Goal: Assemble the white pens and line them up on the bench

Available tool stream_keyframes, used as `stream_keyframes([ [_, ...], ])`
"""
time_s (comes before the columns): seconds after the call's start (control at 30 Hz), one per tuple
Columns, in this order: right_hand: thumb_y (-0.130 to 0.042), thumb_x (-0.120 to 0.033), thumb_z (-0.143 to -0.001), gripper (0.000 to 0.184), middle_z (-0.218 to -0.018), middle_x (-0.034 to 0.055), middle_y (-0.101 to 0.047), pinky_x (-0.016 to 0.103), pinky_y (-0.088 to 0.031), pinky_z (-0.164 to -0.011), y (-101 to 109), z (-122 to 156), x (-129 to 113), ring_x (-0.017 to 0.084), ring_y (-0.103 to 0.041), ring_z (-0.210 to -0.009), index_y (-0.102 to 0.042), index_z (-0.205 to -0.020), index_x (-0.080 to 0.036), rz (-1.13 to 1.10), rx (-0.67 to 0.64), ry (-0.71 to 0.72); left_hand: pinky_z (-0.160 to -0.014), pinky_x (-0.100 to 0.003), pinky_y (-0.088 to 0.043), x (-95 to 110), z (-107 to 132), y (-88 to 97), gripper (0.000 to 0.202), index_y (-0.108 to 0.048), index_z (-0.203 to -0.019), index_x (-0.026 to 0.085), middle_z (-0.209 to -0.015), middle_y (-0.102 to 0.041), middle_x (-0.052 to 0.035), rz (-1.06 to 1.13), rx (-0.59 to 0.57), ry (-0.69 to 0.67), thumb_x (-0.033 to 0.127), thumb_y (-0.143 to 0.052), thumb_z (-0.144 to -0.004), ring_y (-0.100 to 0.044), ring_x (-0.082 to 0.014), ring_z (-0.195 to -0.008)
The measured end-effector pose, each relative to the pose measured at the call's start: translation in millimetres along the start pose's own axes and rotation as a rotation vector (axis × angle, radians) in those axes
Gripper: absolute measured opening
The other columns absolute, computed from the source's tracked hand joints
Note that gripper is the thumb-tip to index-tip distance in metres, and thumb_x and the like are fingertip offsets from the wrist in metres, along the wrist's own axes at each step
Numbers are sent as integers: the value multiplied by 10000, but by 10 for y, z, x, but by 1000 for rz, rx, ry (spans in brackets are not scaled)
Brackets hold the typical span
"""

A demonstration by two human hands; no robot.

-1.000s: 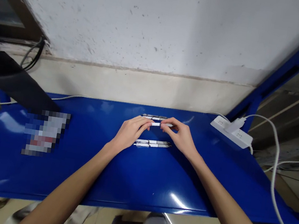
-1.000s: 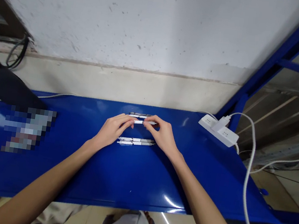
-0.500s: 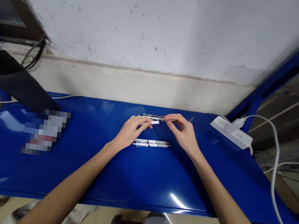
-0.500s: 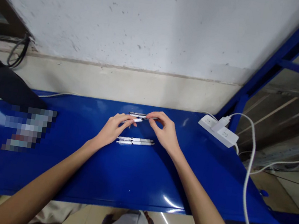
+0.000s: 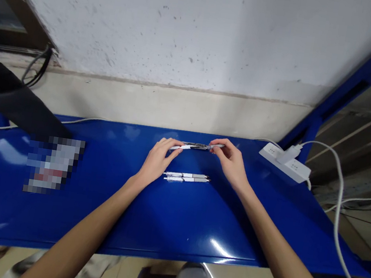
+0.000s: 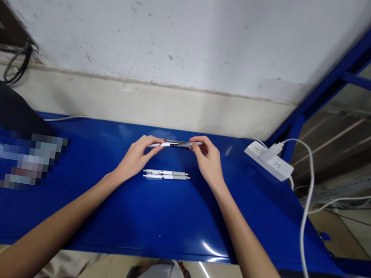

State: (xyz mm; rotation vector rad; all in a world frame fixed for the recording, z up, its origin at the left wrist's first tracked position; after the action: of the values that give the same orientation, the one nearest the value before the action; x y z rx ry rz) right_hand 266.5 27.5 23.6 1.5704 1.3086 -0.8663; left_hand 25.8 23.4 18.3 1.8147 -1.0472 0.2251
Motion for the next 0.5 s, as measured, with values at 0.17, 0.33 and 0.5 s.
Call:
stream_keyframes([
  [0.17,-647,-357,-944,175,-961,53,-756,403,-546,-915,44,-12,16,222,-724,-909,-714,-1032,-221,-48,22,-13,-946,-407,-490,-9,-6,4,155,-686,-1168,239,-1149,-743,-40,1,10,1,276,-583,-1058,-634,-234,-1021],
  [0.33,-618,-371,-967,186,-936,62,-752,406,-541,-903,40,16,-14,233,-731,-909,-710,-1000,-212,50,47,-7,-943,-397,-492,5,-5,-4,150,-685,-1158,239,-1153,-742,-38,9,18,-29,282,-579,-1060,-631,-229,-1019],
  [0.5,-608,-424,-985,235,-919,54,-738,389,-526,-875,-82,76,-18,237,-730,-898,-699,-932,-215,162,-30,-7,-947,-391,-486,33,-3,-11,152,-680,-1173,247,-1152,-735,-26,0,-10,-70,268,-587,-1055,-622,-226,-1010],
])
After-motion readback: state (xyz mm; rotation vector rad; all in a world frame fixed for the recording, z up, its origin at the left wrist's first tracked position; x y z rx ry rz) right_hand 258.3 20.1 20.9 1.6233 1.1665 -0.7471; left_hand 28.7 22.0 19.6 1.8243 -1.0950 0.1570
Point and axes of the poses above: each hand's wrist, its own z-axis away from the middle knuckle, its own y-axis out of the back of the hand, x = y × z, the point moved 3 cm from there along -z, towards the middle knuckle
